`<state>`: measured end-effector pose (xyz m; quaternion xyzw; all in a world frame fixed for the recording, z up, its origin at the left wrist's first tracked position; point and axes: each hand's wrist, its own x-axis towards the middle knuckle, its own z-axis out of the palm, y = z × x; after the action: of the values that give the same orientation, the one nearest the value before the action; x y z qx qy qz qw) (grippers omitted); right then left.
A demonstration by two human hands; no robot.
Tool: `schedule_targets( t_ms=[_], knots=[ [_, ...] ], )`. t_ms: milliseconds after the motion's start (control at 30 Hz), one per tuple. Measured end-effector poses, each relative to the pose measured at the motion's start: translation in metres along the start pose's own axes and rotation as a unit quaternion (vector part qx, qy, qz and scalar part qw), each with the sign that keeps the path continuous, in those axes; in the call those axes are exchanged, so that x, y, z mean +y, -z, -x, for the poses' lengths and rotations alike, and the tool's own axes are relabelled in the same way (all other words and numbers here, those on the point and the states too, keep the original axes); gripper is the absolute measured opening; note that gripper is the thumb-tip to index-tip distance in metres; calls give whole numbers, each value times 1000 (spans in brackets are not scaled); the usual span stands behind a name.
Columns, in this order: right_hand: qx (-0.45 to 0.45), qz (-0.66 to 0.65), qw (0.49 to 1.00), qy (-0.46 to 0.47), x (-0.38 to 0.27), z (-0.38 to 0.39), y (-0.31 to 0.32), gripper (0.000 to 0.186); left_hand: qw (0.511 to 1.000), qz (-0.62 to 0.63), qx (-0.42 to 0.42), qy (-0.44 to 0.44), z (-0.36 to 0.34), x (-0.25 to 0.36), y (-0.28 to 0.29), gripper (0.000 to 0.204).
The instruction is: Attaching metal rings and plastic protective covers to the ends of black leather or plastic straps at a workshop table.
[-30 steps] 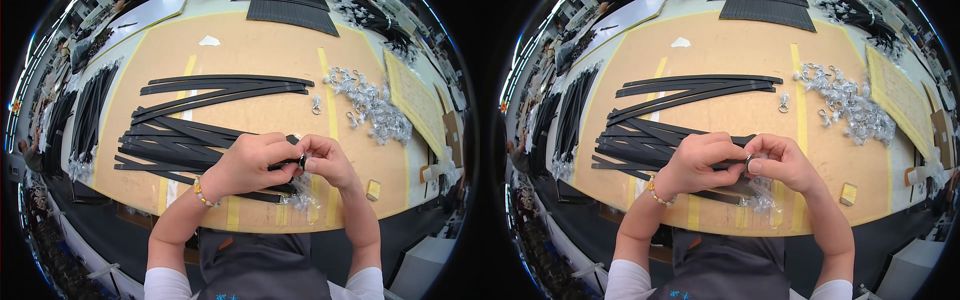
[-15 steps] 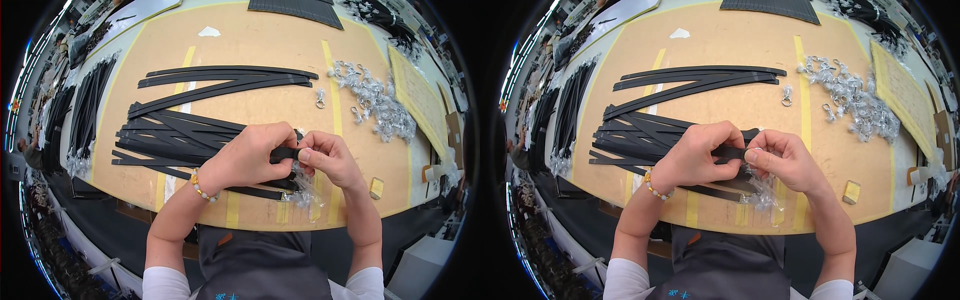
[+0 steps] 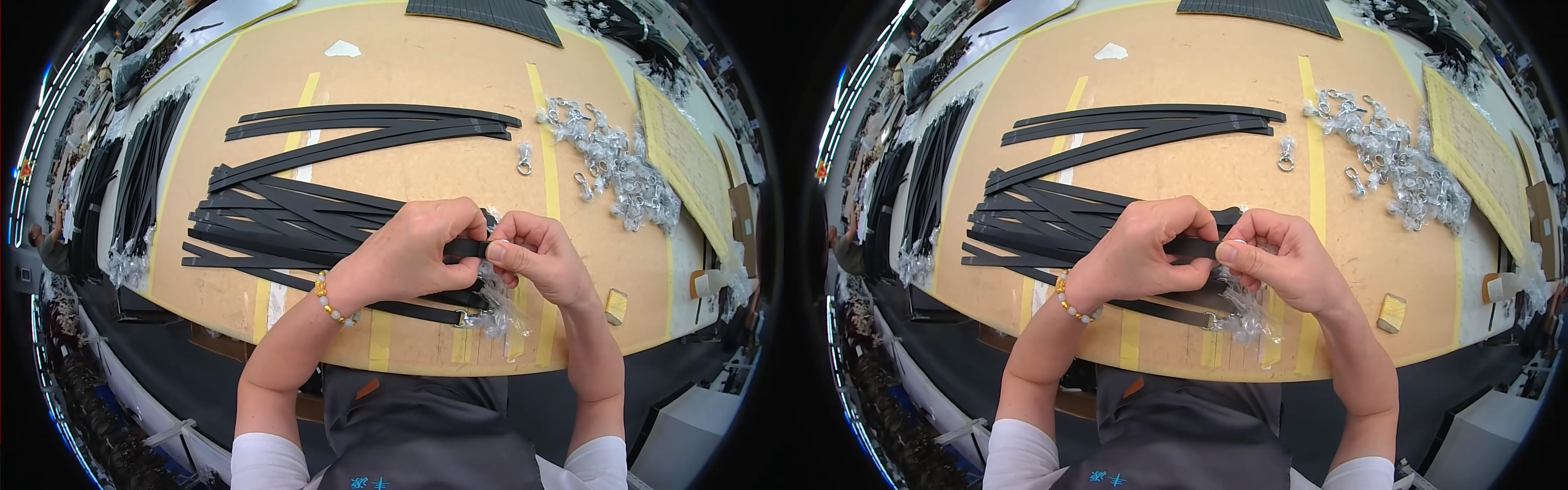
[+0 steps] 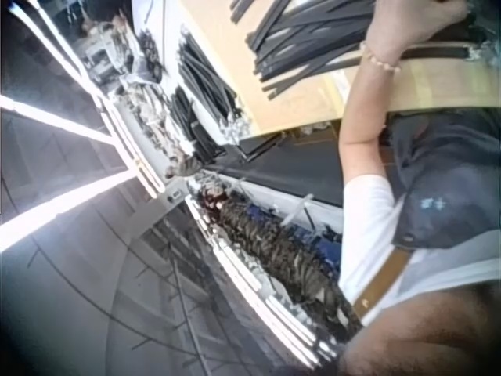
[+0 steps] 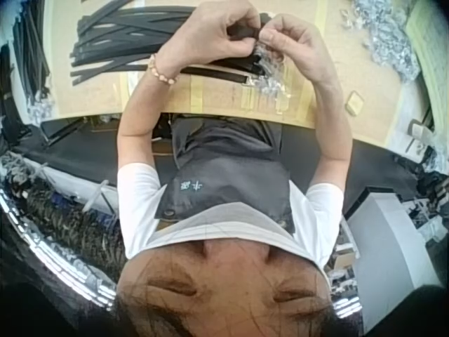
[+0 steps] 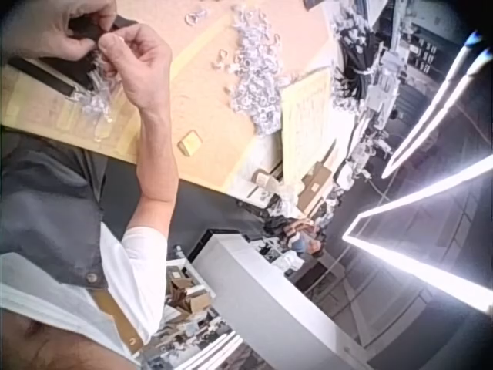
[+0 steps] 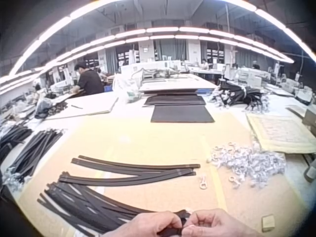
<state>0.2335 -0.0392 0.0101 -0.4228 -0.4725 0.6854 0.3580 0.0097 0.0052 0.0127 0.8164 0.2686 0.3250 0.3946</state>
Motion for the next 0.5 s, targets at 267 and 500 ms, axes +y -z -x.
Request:
schedule_targets(
  t_ms=[267,500],
  knots=[
    [9,13,1000,6,2,0,-1,23,1000,-8,8,-20,0,-4,-3,20],
    [20,29,999,22,2,0,-5,23,999,-18,5,-30,0,-5,-2,21]
  ],
)
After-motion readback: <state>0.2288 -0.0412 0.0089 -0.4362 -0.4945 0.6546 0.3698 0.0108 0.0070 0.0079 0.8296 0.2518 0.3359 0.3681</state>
